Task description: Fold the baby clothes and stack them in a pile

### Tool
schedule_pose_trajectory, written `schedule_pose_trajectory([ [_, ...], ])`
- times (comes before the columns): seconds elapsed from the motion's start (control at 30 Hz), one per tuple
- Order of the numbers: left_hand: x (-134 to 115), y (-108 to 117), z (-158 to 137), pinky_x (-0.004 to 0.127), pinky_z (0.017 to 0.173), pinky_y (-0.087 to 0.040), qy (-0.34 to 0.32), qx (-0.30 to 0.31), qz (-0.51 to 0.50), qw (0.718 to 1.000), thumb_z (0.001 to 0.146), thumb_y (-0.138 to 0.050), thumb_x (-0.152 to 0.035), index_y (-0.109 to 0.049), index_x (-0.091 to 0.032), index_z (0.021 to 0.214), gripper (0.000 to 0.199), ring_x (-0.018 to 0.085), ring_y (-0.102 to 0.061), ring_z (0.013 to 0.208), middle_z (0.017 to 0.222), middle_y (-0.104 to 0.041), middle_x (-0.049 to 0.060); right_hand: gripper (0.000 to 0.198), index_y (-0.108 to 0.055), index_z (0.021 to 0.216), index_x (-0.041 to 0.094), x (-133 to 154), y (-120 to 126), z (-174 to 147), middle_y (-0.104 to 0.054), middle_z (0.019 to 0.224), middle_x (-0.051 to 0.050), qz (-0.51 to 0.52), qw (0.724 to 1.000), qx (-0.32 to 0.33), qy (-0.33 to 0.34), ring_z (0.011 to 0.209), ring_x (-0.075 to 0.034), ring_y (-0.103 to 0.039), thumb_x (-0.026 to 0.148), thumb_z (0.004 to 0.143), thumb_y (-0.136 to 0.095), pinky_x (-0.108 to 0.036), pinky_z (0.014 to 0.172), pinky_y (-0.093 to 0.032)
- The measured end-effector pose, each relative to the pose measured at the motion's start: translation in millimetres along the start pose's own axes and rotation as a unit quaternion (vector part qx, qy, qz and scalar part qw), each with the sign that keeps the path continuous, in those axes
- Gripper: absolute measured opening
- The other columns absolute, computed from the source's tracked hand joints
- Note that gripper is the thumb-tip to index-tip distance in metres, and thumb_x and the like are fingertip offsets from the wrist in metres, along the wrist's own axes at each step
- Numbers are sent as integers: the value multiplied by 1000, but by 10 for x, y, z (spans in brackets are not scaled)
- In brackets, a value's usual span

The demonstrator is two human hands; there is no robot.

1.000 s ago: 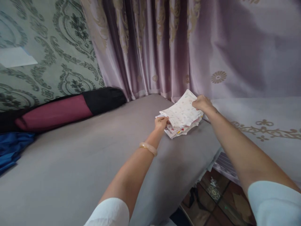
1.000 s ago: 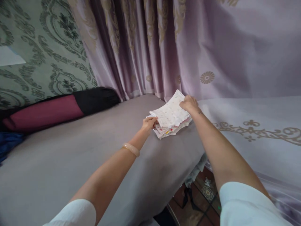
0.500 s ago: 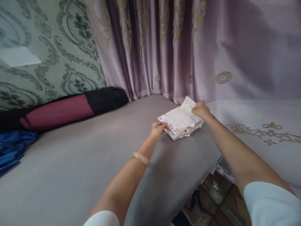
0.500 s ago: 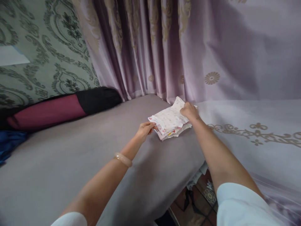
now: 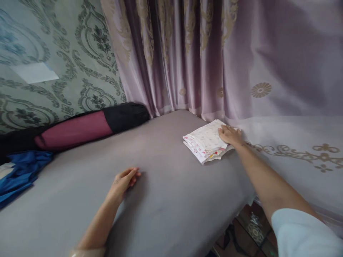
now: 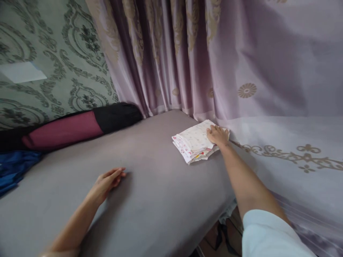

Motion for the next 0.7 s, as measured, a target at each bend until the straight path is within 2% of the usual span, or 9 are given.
schedule_pose_trajectory([
  [0.13, 160, 534, -289, 20, 47, -40, 25, -58, -40, 997, 46, -86, -48, -71, -15, 86, 54, 9, -52, 52, 71, -70, 3, 54, -42, 140, 20, -16, -66, 37, -42, 149, -12, -1, 1000, 8, -4, 135, -30, -38, 43, 98, -17, -59, 111, -21],
  [0.23, 225, 710, -450, 20, 47, -43, 40, -90, -86, 991, 46, -88, -40, -71, -16, 84, 48, 10, -54, 53, 71, -69, 2, 57, -40, 143, 20, -18, -46, 61, -39, 152, -12, 6, 999, 43, -15, 138, -30, -35, 45, 97, -17, -55, 110, -26],
  [0.33, 262, 743, -493, 21, 50, -47, 35, -104, -115, 987, 52, -85, -34, -71, -16, 83, 38, 11, -57, 55, 72, -69, 2, 62, -37, 146, 21, 101, 18, 33, -33, 155, -13, 22, 997, 57, -45, 141, -35, -28, 53, 96, -18, -56, 109, -28],
  [0.47, 292, 723, -471, 20, 49, -47, 26, -96, -132, 986, 52, -85, -34, -71, -15, 83, 39, 11, -56, 55, 72, -69, 3, 68, -34, 148, 20, 532, 59, -90, -20, 159, -15, 49, 998, 35, -23, 145, -38, -14, 58, 94, -15, -66, 111, -17],
  [0.57, 287, 724, -478, 20, 48, -46, 17, -86, -153, 984, 50, -87, -36, -71, -14, 83, 43, 10, -56, 55, 71, -69, 3, 73, -33, 149, 19, 811, -36, -193, -16, 160, -16, 57, 997, 48, -15, 146, -39, -9, 61, 93, -12, -69, 110, -12],
  [0.7, 273, 716, -518, 18, 52, -46, 21, -87, -182, 979, 47, -89, -37, -70, -13, 84, 48, 8, -56, 55, 71, -69, 3, 76, -37, 147, 16, 891, -176, -258, -21, 158, -19, 35, 999, 18, -20, 144, -42, -11, 62, 92, -13, -71, 108, -9],
])
Point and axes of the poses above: each hand's wrist, its own z-axis towards the middle knuckle, its own y-axis out of the back of the hand, x = y × z, the point moved 5 cm from there along z, towards the middle knuckle
